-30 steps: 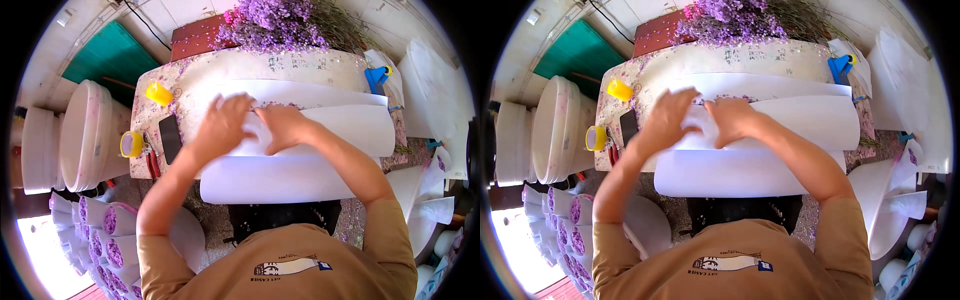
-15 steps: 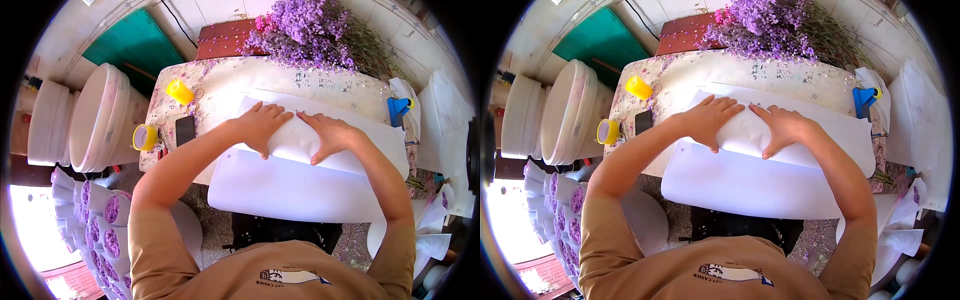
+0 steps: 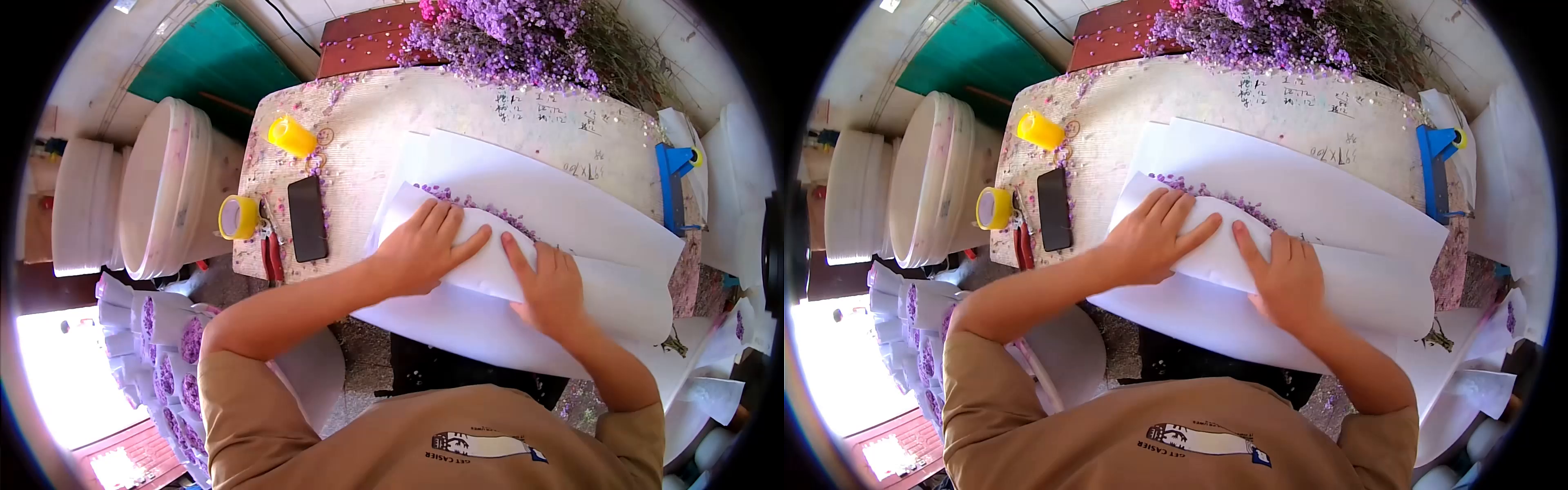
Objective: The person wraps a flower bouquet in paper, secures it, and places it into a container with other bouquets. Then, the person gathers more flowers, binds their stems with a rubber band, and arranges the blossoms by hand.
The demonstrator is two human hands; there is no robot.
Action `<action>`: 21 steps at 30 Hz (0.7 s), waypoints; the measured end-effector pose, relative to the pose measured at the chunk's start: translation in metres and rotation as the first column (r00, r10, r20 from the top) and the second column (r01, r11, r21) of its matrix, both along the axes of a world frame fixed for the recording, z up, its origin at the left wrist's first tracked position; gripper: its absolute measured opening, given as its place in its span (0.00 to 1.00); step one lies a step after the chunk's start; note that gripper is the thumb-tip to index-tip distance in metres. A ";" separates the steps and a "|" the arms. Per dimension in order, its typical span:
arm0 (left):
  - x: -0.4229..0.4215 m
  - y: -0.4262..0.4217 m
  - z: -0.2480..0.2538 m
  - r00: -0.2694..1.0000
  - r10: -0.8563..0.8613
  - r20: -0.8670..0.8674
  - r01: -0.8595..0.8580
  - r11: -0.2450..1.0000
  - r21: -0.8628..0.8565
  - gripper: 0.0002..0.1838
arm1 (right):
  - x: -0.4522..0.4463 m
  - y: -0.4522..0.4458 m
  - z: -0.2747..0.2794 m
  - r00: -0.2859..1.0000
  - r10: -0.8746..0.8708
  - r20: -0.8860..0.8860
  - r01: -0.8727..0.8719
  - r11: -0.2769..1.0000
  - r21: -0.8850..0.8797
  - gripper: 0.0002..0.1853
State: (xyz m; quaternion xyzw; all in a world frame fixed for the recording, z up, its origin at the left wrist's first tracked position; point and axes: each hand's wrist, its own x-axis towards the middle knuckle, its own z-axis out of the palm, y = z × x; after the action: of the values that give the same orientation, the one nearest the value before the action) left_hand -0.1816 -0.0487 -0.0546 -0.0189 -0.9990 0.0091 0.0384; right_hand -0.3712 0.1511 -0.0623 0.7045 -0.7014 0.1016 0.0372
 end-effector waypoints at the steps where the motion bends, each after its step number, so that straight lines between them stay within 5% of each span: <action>1: -0.009 -0.007 0.009 1.000 -0.003 0.001 0.003 1.000 0.001 0.55 | -0.004 -0.002 0.002 1.000 -0.003 0.001 0.003 1.000 0.001 0.58; 4: -0.058 -0.033 0.050 0.829 -0.034 0.558 -0.171 0.935 0.311 0.53 | -0.039 -0.032 0.029 0.952 -0.119 0.282 -0.006 0.914 0.406 0.54; 5: -0.071 -0.046 0.052 0.836 -0.034 0.547 -0.162 0.938 0.306 0.53 | -0.056 -0.045 0.027 0.955 -0.122 0.271 0.004 0.917 0.400 0.54; 7: -0.096 -0.069 0.048 0.618 -0.267 0.739 -0.416 0.686 0.597 0.57 | -0.095 -0.066 0.022 0.631 -0.288 0.721 -0.338 0.734 0.589 0.51; 8: -0.110 -0.081 0.018 0.459 -0.439 0.773 -0.599 0.489 0.634 0.59 | -0.106 -0.079 0.027 0.560 -0.468 0.683 -0.418 0.553 0.721 0.48; 13: -0.112 -0.077 0.023 0.440 -0.403 0.802 -0.438 0.684 0.583 0.60 | -0.119 -0.092 0.010 0.534 -0.498 0.683 -0.500 0.466 0.730 0.43; 15: -0.081 -0.050 0.047 0.761 -0.011 0.649 -0.305 0.876 0.372 0.62 | -0.122 -0.096 0.013 0.507 -0.488 0.710 -0.532 0.471 0.704 0.42; 16: -0.055 -0.026 0.048 0.906 -0.002 0.423 -0.144 0.939 0.312 0.64 | -0.122 -0.096 0.009 0.507 -0.480 0.716 -0.544 0.466 0.698 0.42; 17: -0.047 -0.006 0.042 0.949 0.074 0.307 -0.129 0.979 0.161 0.67 | -0.122 -0.097 0.009 0.491 -0.490 0.721 -0.541 0.476 0.693 0.42; 21: -0.048 -0.008 0.030 0.948 0.116 0.298 -0.185 0.959 0.216 0.65 | -0.116 -0.086 0.032 0.644 -0.425 0.636 -0.440 0.475 0.762 0.45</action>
State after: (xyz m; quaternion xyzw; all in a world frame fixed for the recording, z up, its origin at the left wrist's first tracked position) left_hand -0.2296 -0.0569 -0.0242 0.0616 -0.9864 -0.1119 -0.1033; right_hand -0.4872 0.0649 -0.0301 0.5067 -0.5889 0.0140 -0.6294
